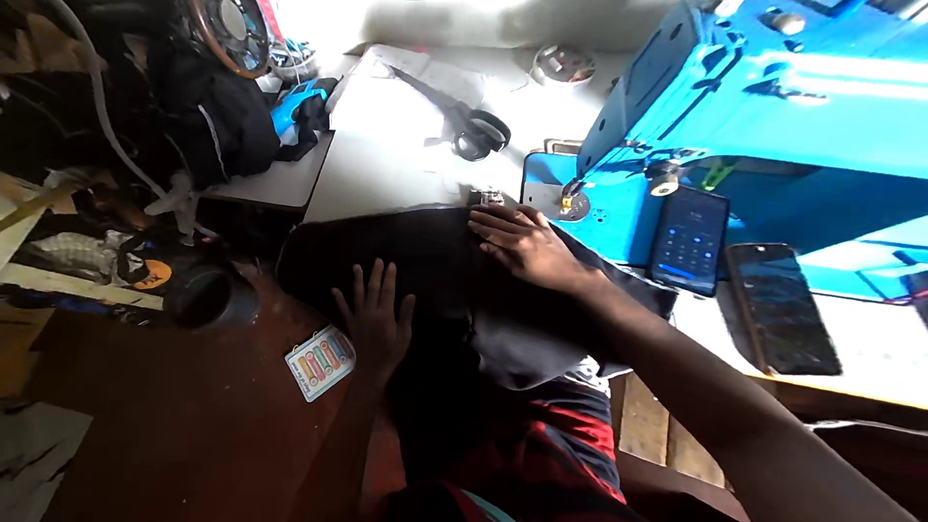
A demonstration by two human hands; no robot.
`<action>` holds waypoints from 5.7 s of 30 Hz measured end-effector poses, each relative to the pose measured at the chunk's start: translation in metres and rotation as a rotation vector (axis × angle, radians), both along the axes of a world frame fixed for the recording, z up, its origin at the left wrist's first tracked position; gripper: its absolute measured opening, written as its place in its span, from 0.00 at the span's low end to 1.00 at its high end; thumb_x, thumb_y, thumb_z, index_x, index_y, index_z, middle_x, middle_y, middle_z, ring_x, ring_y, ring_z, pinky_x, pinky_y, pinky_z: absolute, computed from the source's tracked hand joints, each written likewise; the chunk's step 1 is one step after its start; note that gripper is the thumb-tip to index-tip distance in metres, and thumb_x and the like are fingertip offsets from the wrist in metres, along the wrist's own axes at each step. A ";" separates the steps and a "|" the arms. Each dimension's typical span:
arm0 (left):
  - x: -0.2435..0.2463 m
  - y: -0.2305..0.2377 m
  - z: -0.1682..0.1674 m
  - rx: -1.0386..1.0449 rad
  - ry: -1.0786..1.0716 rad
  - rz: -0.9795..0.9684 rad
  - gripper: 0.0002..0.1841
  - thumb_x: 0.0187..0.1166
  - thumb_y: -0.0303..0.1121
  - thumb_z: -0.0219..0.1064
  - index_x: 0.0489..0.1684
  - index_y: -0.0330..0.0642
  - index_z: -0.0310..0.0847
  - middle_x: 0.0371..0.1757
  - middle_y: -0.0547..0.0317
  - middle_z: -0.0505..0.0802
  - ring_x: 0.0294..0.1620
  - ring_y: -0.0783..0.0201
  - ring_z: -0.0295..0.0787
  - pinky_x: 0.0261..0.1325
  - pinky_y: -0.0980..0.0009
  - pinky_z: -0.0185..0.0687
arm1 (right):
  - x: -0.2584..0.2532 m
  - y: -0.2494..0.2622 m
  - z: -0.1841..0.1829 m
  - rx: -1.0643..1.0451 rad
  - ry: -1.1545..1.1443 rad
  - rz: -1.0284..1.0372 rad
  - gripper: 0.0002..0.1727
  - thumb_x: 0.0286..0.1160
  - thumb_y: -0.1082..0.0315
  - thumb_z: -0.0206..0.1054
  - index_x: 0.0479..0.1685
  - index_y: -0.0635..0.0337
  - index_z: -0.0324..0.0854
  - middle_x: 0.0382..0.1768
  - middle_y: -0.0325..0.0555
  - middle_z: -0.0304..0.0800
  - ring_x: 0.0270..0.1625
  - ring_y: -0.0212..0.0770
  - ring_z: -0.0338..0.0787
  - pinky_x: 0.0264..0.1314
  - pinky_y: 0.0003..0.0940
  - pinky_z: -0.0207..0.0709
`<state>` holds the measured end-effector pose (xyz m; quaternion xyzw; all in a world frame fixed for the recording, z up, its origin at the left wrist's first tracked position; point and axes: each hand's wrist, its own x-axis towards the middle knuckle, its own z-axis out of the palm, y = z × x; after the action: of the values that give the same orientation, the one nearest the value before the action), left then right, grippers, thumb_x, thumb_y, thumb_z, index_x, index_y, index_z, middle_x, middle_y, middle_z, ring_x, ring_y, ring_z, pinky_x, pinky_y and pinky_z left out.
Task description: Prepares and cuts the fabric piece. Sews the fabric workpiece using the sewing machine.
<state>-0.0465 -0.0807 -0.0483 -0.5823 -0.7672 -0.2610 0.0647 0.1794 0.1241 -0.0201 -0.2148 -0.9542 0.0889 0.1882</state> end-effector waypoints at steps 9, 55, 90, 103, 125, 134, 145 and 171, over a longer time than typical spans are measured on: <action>-0.072 0.047 0.033 -0.352 0.096 -0.309 0.40 0.85 0.68 0.43 0.94 0.55 0.58 0.96 0.58 0.59 0.97 0.52 0.46 0.92 0.38 0.37 | -0.013 0.033 0.003 -0.039 -0.008 -0.026 0.26 0.93 0.53 0.48 0.81 0.51 0.77 0.85 0.41 0.75 0.88 0.53 0.69 0.85 0.64 0.58; 0.059 0.059 0.041 -0.420 0.059 -0.382 0.30 0.94 0.51 0.38 0.95 0.59 0.54 0.97 0.54 0.55 0.98 0.47 0.40 0.91 0.32 0.32 | -0.061 0.085 0.049 -0.574 -0.060 -0.308 0.17 0.78 0.55 0.73 0.46 0.63 0.90 0.45 0.58 0.92 0.55 0.59 0.88 0.64 0.73 0.65; -0.002 0.146 0.040 -0.199 -0.023 -0.657 0.22 0.89 0.48 0.56 0.71 0.47 0.83 0.86 0.55 0.76 0.92 0.52 0.62 0.89 0.39 0.50 | -0.026 -0.014 0.063 -0.217 0.049 -0.306 0.29 0.83 0.52 0.67 0.74 0.63 0.79 0.72 0.60 0.84 0.75 0.62 0.82 0.81 0.68 0.65; -0.003 0.140 0.031 -0.178 -0.042 -0.698 0.29 0.88 0.52 0.54 0.83 0.46 0.74 0.88 0.58 0.75 0.92 0.54 0.62 0.90 0.42 0.50 | 0.053 -0.080 0.009 -0.154 -0.108 -0.315 0.44 0.86 0.31 0.44 0.89 0.54 0.67 0.90 0.50 0.64 0.93 0.56 0.58 0.92 0.60 0.52; -0.003 0.146 0.042 -0.341 -0.036 -0.676 0.28 0.95 0.44 0.40 0.92 0.50 0.62 0.93 0.63 0.67 0.95 0.58 0.53 0.92 0.43 0.43 | 0.031 -0.099 0.003 -0.036 -0.077 0.074 0.34 0.89 0.42 0.50 0.84 0.52 0.73 0.85 0.41 0.75 0.88 0.48 0.71 0.87 0.60 0.61; -0.007 0.151 0.046 -0.387 0.019 -0.688 0.40 0.86 0.66 0.47 0.93 0.53 0.58 0.94 0.64 0.64 0.96 0.56 0.50 0.91 0.42 0.43 | 0.032 -0.098 0.006 -0.046 -0.113 0.093 0.38 0.85 0.38 0.54 0.86 0.53 0.69 0.86 0.43 0.72 0.89 0.49 0.68 0.88 0.59 0.58; -0.017 0.161 0.046 -0.311 0.008 -0.738 0.29 0.90 0.54 0.50 0.88 0.58 0.70 0.90 0.67 0.72 0.92 0.54 0.60 0.84 0.37 0.54 | 0.032 -0.100 0.011 -0.060 -0.154 0.096 0.39 0.83 0.39 0.57 0.88 0.53 0.67 0.88 0.43 0.68 0.91 0.49 0.66 0.89 0.61 0.57; 0.012 0.170 0.040 -0.022 -0.352 -0.682 0.13 0.81 0.24 0.64 0.56 0.32 0.91 0.60 0.41 0.92 0.66 0.48 0.89 0.73 0.50 0.79 | 0.023 -0.082 0.012 -0.015 0.028 -0.034 0.27 0.87 0.43 0.56 0.67 0.52 0.87 0.71 0.43 0.88 0.72 0.50 0.85 0.70 0.52 0.76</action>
<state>-0.0348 0.0888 -0.0081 -0.7510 -0.5314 -0.3555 -0.1648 0.2023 0.0418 -0.0082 -0.2313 -0.9470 0.0958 0.2014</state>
